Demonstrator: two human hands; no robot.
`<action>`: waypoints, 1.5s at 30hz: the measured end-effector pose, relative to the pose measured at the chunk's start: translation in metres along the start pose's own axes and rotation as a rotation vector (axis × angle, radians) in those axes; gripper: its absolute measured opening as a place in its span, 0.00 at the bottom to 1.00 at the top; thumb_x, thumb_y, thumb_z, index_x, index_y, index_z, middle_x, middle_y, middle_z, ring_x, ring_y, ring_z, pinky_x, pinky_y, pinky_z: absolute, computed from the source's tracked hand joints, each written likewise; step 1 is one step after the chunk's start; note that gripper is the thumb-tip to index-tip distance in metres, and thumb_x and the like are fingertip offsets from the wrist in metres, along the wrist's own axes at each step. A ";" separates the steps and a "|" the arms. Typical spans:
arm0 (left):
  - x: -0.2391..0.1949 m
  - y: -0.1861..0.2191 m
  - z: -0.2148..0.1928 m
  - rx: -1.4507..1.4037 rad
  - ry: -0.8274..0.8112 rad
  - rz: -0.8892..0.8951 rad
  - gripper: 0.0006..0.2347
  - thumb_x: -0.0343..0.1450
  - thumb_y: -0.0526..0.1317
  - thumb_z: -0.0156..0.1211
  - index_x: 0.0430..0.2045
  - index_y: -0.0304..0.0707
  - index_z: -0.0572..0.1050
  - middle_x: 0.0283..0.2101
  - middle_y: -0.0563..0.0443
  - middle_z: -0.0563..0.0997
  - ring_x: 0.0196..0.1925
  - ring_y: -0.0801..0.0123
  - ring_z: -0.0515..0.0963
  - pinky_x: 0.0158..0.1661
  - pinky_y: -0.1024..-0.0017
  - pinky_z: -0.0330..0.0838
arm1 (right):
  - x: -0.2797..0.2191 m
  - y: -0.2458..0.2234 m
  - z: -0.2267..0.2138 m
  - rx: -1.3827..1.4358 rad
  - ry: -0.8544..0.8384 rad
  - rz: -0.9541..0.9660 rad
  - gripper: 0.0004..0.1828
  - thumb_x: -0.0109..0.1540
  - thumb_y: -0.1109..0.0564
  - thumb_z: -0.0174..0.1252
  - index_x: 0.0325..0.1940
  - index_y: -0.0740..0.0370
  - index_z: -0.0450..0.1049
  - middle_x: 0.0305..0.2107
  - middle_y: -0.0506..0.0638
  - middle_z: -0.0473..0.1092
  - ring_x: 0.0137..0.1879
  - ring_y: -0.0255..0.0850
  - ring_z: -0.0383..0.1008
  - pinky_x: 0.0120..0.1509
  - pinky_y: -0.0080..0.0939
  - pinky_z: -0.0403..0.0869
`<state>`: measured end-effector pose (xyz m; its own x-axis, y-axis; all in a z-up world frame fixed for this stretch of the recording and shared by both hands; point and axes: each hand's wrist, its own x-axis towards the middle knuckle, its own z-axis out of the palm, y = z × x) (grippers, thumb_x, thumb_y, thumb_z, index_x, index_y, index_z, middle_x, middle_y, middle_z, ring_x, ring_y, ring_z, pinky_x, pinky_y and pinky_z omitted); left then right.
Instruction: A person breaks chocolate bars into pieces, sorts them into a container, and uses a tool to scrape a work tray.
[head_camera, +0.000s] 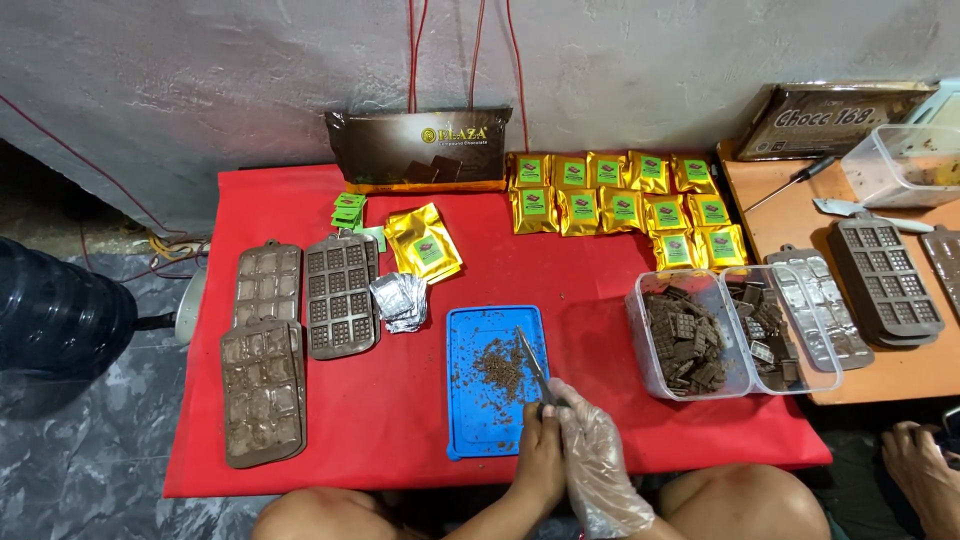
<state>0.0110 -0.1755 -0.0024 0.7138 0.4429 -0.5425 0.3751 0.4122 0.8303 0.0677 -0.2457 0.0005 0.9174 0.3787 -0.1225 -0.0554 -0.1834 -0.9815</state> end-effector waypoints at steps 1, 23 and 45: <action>-0.002 0.000 0.000 -0.007 -0.012 -0.023 0.19 0.76 0.57 0.36 0.46 0.45 0.68 0.43 0.51 0.78 0.47 0.68 0.77 0.48 0.65 0.71 | 0.000 0.001 0.001 0.028 0.011 -0.001 0.21 0.64 0.56 0.55 0.59 0.66 0.78 0.52 0.56 0.80 0.59 0.42 0.80 0.66 0.38 0.76; -0.029 0.047 -0.059 0.281 -0.118 -0.193 0.21 0.74 0.46 0.56 0.61 0.52 0.61 0.47 0.56 0.73 0.33 0.76 0.73 0.40 0.75 0.71 | 0.053 0.026 -0.028 0.058 0.177 0.150 0.28 0.63 0.73 0.44 0.66 0.65 0.74 0.57 0.49 0.73 0.36 0.30 0.66 0.46 0.29 0.70; -0.016 0.063 -0.085 0.406 -0.120 -0.154 0.22 0.74 0.47 0.56 0.63 0.52 0.61 0.52 0.59 0.72 0.33 0.77 0.71 0.39 0.73 0.71 | 0.051 0.029 -0.020 -1.109 0.104 -0.545 0.31 0.54 0.44 0.68 0.60 0.54 0.77 0.52 0.51 0.78 0.54 0.46 0.80 0.45 0.48 0.80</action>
<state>-0.0268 -0.0885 0.0475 0.6861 0.2950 -0.6651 0.6670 0.1100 0.7369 0.1204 -0.2497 -0.0316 0.7457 0.5819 0.3246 0.6600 -0.7120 -0.2398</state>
